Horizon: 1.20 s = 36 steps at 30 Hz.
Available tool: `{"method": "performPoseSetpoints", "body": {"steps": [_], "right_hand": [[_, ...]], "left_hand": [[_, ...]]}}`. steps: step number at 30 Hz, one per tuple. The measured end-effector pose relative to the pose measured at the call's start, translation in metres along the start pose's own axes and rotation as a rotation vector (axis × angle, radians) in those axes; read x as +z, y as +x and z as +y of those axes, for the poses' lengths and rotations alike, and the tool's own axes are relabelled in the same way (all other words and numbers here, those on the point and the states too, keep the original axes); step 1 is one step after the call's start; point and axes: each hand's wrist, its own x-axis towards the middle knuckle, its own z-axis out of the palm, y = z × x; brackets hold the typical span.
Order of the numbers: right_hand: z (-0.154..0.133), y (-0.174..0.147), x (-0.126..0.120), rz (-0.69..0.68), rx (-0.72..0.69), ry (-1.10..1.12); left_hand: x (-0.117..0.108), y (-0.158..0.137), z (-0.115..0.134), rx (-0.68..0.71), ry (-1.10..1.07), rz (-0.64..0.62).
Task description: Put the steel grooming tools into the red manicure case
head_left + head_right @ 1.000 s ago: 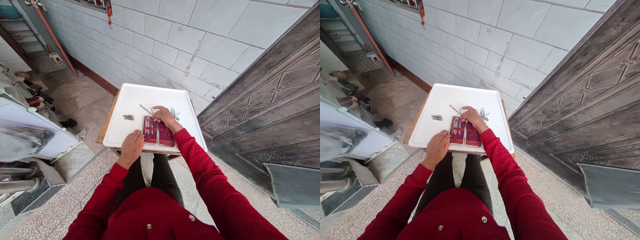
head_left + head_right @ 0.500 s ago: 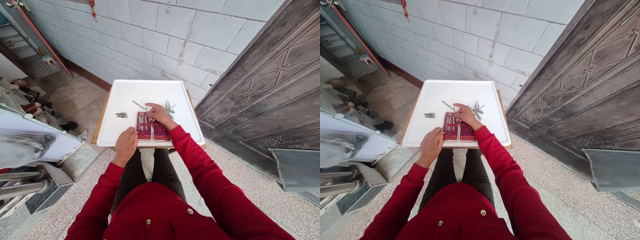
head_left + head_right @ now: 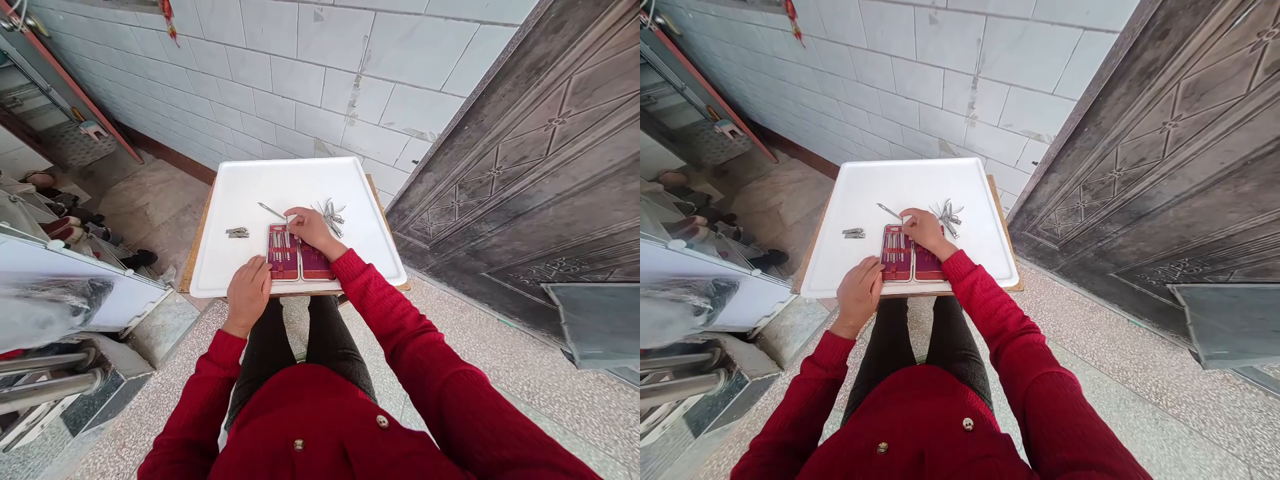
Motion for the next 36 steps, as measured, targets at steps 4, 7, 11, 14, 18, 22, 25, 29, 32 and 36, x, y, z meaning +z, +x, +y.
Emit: {"method": "performPoseSetpoints", "body": {"steps": [4,7,11,14,18,22,25,29,32,36], "right_hand": [[0.001,0.001,-0.001,0.045,-0.015,-0.090],[0.001,0.001,-0.001,0.044,-0.019,-0.134],[-0.001,-0.001,-0.001,0.054,-0.028,-0.205],[-0.004,-0.003,-0.002,0.063,-0.048,-0.243],[-0.008,-0.006,-0.001,0.066,-0.050,-0.301],[-0.011,-0.009,0.001,0.054,-0.051,-0.335],[-0.014,-0.011,0.002,0.051,-0.046,-0.372],[-0.019,-0.014,0.003,0.045,-0.044,-0.448],[-0.023,-0.017,0.003,0.036,-0.052,-0.494],[-0.025,-0.018,0.005,0.032,-0.063,-0.521]], "left_hand": [[0.000,0.000,-0.001,-0.011,-0.024,-0.011],[0.000,0.000,-0.001,-0.009,-0.018,-0.008],[0.000,0.000,-0.001,0.005,-0.006,-0.001],[0.000,0.000,-0.001,-0.006,-0.023,-0.016],[0.000,-0.001,-0.001,-0.010,-0.020,-0.018],[0.000,-0.001,0.000,0.001,0.007,-0.002],[0.000,-0.001,0.000,-0.002,0.001,-0.001],[-0.001,0.000,0.001,0.002,-0.001,-0.013],[-0.002,0.000,0.001,0.022,0.015,-0.001],[-0.003,0.000,0.001,0.026,0.023,0.009]]}}
